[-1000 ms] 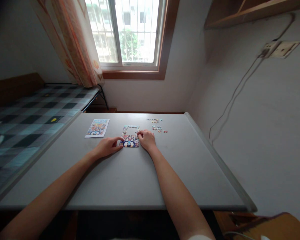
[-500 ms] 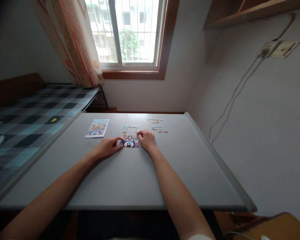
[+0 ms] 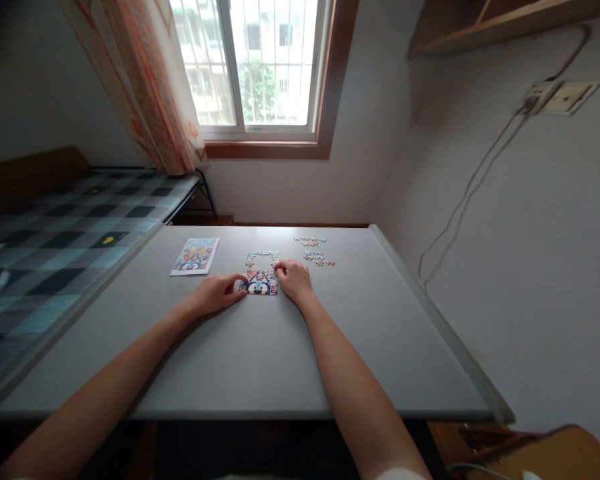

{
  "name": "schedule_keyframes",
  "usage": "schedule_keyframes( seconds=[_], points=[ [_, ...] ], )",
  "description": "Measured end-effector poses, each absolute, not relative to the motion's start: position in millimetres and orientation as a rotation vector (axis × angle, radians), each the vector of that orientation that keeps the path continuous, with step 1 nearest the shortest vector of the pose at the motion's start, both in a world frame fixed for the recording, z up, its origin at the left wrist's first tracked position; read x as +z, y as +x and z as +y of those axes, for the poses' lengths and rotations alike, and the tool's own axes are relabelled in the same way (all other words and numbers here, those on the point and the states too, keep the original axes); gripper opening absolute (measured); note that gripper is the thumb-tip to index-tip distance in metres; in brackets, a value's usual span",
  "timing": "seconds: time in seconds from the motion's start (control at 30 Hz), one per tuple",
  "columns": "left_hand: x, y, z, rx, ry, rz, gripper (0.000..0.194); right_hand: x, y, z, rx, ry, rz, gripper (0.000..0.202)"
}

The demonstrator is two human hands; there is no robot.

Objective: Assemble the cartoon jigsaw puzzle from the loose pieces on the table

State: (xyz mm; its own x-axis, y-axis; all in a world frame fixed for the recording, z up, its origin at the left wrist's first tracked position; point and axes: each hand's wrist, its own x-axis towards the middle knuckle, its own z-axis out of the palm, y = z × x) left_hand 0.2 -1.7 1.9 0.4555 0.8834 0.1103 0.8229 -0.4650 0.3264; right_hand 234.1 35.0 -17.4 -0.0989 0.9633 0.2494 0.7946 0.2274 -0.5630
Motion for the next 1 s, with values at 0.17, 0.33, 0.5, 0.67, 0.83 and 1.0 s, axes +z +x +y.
schedule_keyframes(
  seconds=[0.17, 0.33, 0.5, 0.67, 0.83, 1.0],
  points=[
    [3, 1, -2, 0.382, 2.482, 1.481, 0.03, -15, 239, 37, 0.283, -1.642, -1.795, 0.03],
    [4, 1, -3, 0.36, 2.473, 1.494, 0.031, -2, 265, 38, 0.108, -1.94, -1.558, 0.041],
    [4, 2, -3, 0.342, 2.467, 1.506, 0.033, 5, 283, 37, 0.076, -2.17, -1.502, 0.036],
    [4, 1, -2, 0.353, 2.472, 1.498, 0.032, 3, 281, 36, 0.048, -2.21, -1.578, 0.036],
    [5, 2, -3, 0.348, 2.469, 1.509, 0.032, 2, 280, 35, 0.055, -2.249, -1.692, 0.033],
    [6, 3, -4, 0.352, 2.466, 1.514, 0.032, 1, 279, 35, 0.021, -2.194, -1.748, 0.031]
  ],
)
